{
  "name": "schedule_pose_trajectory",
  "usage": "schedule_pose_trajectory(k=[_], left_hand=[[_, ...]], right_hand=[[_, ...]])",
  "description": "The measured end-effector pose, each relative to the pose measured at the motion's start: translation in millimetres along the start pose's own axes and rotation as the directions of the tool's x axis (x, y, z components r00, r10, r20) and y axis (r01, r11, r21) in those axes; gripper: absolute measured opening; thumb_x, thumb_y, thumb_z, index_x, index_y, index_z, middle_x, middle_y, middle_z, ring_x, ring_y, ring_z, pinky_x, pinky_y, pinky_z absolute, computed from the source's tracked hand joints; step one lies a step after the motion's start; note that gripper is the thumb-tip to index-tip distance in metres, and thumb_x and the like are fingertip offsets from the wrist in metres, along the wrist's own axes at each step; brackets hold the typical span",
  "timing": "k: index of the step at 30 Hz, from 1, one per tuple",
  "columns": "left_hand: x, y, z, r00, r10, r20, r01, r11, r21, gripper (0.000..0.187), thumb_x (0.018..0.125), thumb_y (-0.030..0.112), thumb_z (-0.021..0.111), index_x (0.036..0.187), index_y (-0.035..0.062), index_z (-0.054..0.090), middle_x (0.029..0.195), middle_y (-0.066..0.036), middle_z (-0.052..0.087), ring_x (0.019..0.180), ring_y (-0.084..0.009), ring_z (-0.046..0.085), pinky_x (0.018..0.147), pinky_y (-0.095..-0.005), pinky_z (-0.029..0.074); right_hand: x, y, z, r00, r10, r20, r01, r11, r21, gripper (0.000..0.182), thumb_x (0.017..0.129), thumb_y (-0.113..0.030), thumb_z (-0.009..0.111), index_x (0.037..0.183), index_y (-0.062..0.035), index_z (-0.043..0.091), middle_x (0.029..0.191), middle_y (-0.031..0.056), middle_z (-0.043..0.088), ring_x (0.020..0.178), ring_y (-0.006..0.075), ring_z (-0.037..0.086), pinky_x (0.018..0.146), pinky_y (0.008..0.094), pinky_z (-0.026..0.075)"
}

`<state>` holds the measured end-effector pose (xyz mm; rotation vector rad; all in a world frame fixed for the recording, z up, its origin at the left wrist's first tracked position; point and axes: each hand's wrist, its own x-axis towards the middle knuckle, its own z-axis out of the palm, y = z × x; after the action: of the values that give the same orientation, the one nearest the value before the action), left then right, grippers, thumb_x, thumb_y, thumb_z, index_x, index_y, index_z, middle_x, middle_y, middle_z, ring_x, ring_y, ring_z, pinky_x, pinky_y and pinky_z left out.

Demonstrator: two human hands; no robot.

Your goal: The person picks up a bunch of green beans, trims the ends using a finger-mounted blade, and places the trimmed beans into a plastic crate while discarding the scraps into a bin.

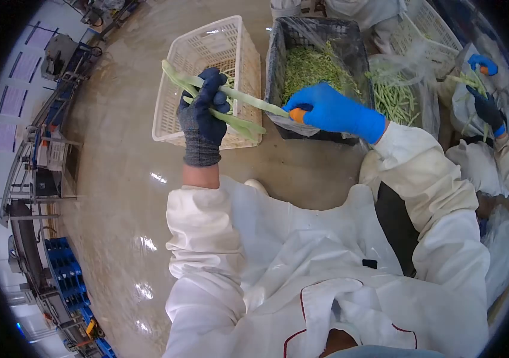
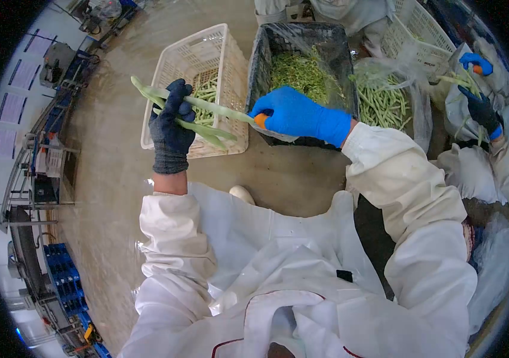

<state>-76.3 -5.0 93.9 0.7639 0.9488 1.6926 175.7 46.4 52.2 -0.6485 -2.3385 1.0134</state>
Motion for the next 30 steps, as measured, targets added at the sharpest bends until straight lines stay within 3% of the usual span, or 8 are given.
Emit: schedule_pose_trajectory(k=[6, 10, 16, 19, 23, 26, 28, 30], left_hand=[[-7.1, 1.0, 9.5, 1.0, -0.01, -0.018, 0.014, 0.964, 0.264, 0.026, 0.086, 0.004, 0.063, 0.111, -0.0037, 0.062, 0.088, -0.011, 0.065, 0.056, -0.0089, 0.053, 0.047, -0.0214, 0.041], [-14.0, 1.0, 12.2, 0.973, -0.219, 0.077, 0.145, 0.833, 0.535, 0.022, 0.083, 0.005, 0.067, 0.103, -0.003, 0.066, 0.079, -0.008, 0.066, 0.051, -0.0085, 0.052, 0.045, -0.0214, 0.041], [-16.4, -4.6, 16.8, 0.918, -0.365, 0.155, 0.218, 0.791, 0.571, 0.017, 0.078, 0.004, 0.072, 0.094, -0.0004, 0.068, 0.071, -0.004, 0.064, 0.049, -0.0091, 0.054, 0.044, -0.0223, 0.043], [-23.1, -13.0, 17.3, 0.855, -0.482, 0.192, 0.253, 0.71, 0.657, 0.025, 0.078, 0.008, 0.073, 0.1, -0.0022, 0.067, 0.076, -0.005, 0.066, 0.051, -0.0077, 0.053, 0.045, -0.0214, 0.042], [-20.3, -13.7, 9.0, 0.845, -0.508, 0.169, 0.271, 0.678, 0.683, 0.026, 0.078, 0.008, 0.072, 0.102, -0.0016, 0.067, 0.077, -0.006, 0.067, 0.051, -0.0085, 0.053, 0.045, -0.0215, 0.042], [-10.4, -6.4, -2.6, 0.946, -0.324, 0.015, 0.231, 0.706, 0.67, 0.025, 0.079, 0.008, 0.072, 0.102, -0.0013, 0.067, 0.073, -0.004, 0.064, 0.05, -0.0089, 0.052, 0.045, -0.0221, 0.041], [17.1, -4.3, -32.0, 0.998, -0.025, -0.06, 0.053, 0.843, 0.535, 0.026, 0.082, 0.007, 0.07, 0.105, -0.0014, 0.065, 0.07, -0.004, 0.062, 0.051, -0.0115, 0.054, 0.046, -0.0238, 0.043], [43.2, 12.5, -52.2, 0.929, 0.304, -0.209, -0.082, 0.722, 0.687, 0.028, 0.081, 0.006, 0.071, 0.104, -0.0019, 0.058, 0.069, -0.006, 0.06, 0.048, -0.0147, 0.056, 0.043, -0.0265, 0.045]], right_hand=[[-3.1, -5.5, 9.7, 0.956, -0.262, 0.132, 0.293, 0.836, -0.464, 0.017, 0.079, -0.018, 0.061, 0.093, -0.0088, 0.066, 0.085, 0.0128, 0.062, 0.077, 0.0315, 0.06, 0.073, 0.0416, 0.047], [-2.0, -2.7, 1.0, 0.907, -0.404, 0.116, 0.38, 0.668, -0.641, 0.02, 0.079, -0.012, 0.062, 0.098, -0.0085, 0.062, 0.085, 0.0096, 0.059, 0.083, 0.0288, 0.057, 0.079, 0.0385, 0.044], [3.9, -4.7, -25.5, 0.916, -0.397, -0.061, 0.262, 0.705, -0.659, 0.027, 0.077, -0.005, 0.062, 0.104, -0.0103, 0.063, 0.089, 0.0094, 0.061, 0.086, 0.0293, 0.058, 0.081, 0.0395, 0.045], [8.5, 1.0, -45.8, 0.812, -0.516, -0.274, 0.167, 0.655, -0.737, 0.021, 0.079, -0.009, 0.059, 0.099, -0.01, 0.065, 0.09, 0.0107, 0.062, 0.085, 0.0297, 0.06, 0.078, 0.0403, 0.047], [2.5, 27.2, -84.7, 0.751, -0.339, -0.566, 0.001, 0.859, -0.513, 0.032, 0.078, -0.008, 0.06, 0.11, -0.0117, 0.064, 0.098, 0.0135, 0.063, 0.089, 0.0338, 0.061, 0.079, 0.0422, 0.049], [-5.6, 38.7, -96.6, 0.765, -0.144, -0.628, -0.076, 0.948, -0.31, 0.036, 0.079, -0.009, 0.061, 0.114, -0.0125, 0.064, 0.101, 0.0148, 0.063, 0.091, 0.0352, 0.061, 0.079, 0.0424, 0.05], [-9.6, 44.6, -92.3, 0.828, -0.043, -0.559, -0.15, 0.943, -0.296, 0.035, 0.08, -0.01, 0.061, 0.115, -0.0107, 0.064, 0.099, 0.0164, 0.064, 0.091, 0.0361, 0.062, 0.08, 0.0427, 0.05], [-10.4, 58.1, -77.4, 0.845, -0.06, -0.532, -0.221, 0.866, -0.449, 0.033, 0.08, -0.01, 0.062, 0.113, -0.0091, 0.065, 0.1, 0.018, 0.064, 0.092, 0.0362, 0.062, 0.081, 0.0433, 0.05]])
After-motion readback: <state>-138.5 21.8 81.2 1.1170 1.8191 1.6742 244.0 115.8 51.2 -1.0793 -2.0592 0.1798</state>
